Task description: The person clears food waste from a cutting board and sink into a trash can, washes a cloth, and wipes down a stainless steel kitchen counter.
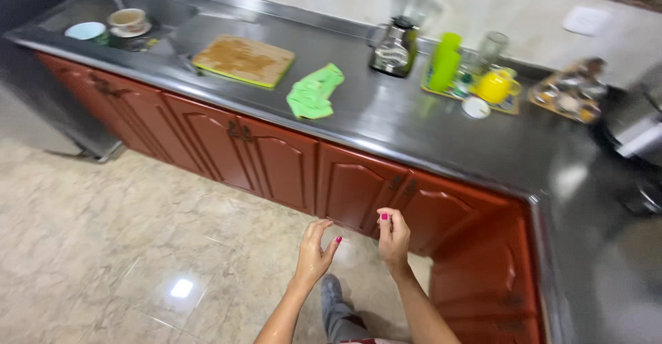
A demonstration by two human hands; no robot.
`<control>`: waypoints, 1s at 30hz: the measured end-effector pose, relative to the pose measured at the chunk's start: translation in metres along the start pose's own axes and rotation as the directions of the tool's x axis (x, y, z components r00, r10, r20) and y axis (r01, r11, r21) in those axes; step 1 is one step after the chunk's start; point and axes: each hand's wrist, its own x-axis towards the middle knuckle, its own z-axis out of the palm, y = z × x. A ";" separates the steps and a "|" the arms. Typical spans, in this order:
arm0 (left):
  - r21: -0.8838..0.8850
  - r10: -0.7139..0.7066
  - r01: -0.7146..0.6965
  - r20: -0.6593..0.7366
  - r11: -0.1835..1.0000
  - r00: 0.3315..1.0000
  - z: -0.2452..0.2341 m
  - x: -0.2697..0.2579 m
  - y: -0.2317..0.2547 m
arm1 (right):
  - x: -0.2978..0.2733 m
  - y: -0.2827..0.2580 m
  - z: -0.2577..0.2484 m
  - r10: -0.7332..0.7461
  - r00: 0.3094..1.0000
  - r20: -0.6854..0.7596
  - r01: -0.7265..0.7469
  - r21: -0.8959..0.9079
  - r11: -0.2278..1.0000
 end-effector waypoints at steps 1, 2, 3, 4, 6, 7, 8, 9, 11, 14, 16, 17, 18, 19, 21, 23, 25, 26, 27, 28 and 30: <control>0.010 -0.007 0.007 -0.015 1.000 1.000 -0.004 0.008 -0.008 | 0.009 -0.002 0.010 -0.006 1.000 0.016 0.006 0.009 1.000; 0.022 -0.058 0.058 -0.014 0.998 0.998 -0.007 0.017 -0.016 | 0.019 -0.004 0.020 0.033 0.997 0.064 -0.034 0.017 0.999; 0.032 -0.104 0.105 -0.013 0.994 0.994 -0.009 0.028 -0.024 | 0.030 -0.004 0.029 0.068 0.992 0.108 -0.071 0.022 0.997; 0.038 -0.106 0.108 -0.029 0.993 0.994 -0.008 0.039 -0.036 | 0.042 0.004 0.040 0.059 0.991 0.120 -0.063 0.029 0.998; 0.007 -0.081 0.081 -0.044 0.997 0.996 -0.007 0.067 -0.058 | 0.070 0.019 0.061 0.079 0.988 0.132 -0.076 -0.031 0.997; 0.015 -0.073 0.074 -0.057 0.997 0.996 -0.006 0.086 -0.069 | 0.087 0.030 0.073 0.066 0.989 0.136 -0.064 -0.022 0.998; 0.041 -0.072 0.073 -0.021 0.997 0.997 -0.006 0.106 -0.078 | 0.104 0.040 0.084 0.050 0.990 0.130 -0.052 0.006 0.999; 0.066 -0.079 0.078 0.022 0.995 0.997 -0.005 0.120 -0.087 | 0.115 0.050 0.093 0.044 0.991 0.126 -0.049 0.030 0.998; 0.065 -0.066 0.064 0.022 0.996 0.998 -0.007 0.160 -0.101 | 0.147 0.058 0.113 0.071 0.990 0.120 -0.081 0.078 0.994; 0.095 -0.082 0.080 0.020 0.992 0.996 -0.011 0.210 -0.129 | 0.191 0.057 0.149 0.111 0.985 0.130 -0.135 0.193 0.972; 0.126 -0.115 0.113 0.011 0.986 0.993 -0.019 0.231 -0.146 | 0.215 0.067 0.180 0.122 0.981 0.150 -0.158 0.258 0.953; 0.107 -0.157 0.157 -0.012 0.982 0.988 -0.028 0.241 -0.155 | 0.226 0.078 0.201 0.167 0.979 0.119 -0.193 0.266 0.944; 0.087 -0.198 0.200 -0.036 0.976 0.980 -0.039 0.250 -0.164 | 0.236 0.088 0.223 0.211 0.973 0.088 -0.228 0.274 0.934; 0.089 -0.213 0.216 -0.043 0.972 0.976 -0.053 0.254 -0.169 | 0.243 0.090 0.243 0.216 0.971 0.104 -0.236 0.270 0.933; 0.079 -0.255 0.263 -0.098 0.962 0.962 -0.083 0.262 -0.183 | 0.257 0.093 0.287 0.183 0.977 0.108 -0.205 0.253 0.945; 0.085 -0.287 0.300 -0.136 0.950 0.948 -0.111 0.270 -0.210 | 0.267 0.071 0.327 0.140 0.979 0.148 -0.173 0.248 0.953; 0.090 -0.313 0.331 -0.167 0.939 0.935 -0.142 0.282 -0.232 | 0.278 0.054 0.365 0.098 0.979 0.179 -0.141 0.247 0.959; 0.086 -0.309 0.329 -0.192 0.940 0.931 -0.159 0.290 -0.242 | 0.284 0.047 0.384 0.064 0.977 0.202 -0.111 0.230 0.967; 0.081 -0.300 0.323 -0.212 0.943 0.930 -0.176 0.298 -0.254 | 0.289 0.042 0.404 0.032 0.975 0.218 -0.080 0.214 0.974; 0.085 -0.300 0.323 -0.212 0.943 0.930 -0.190 0.304 -0.279 | 0.294 0.038 0.423 0.033 0.975 0.218 -0.082 0.217 0.973; 0.145 -0.337 0.369 -0.202 0.918 0.919 -0.217 0.325 -0.328 | 0.307 0.029 0.459 0.046 0.970 0.238 -0.091 0.186 0.978</control>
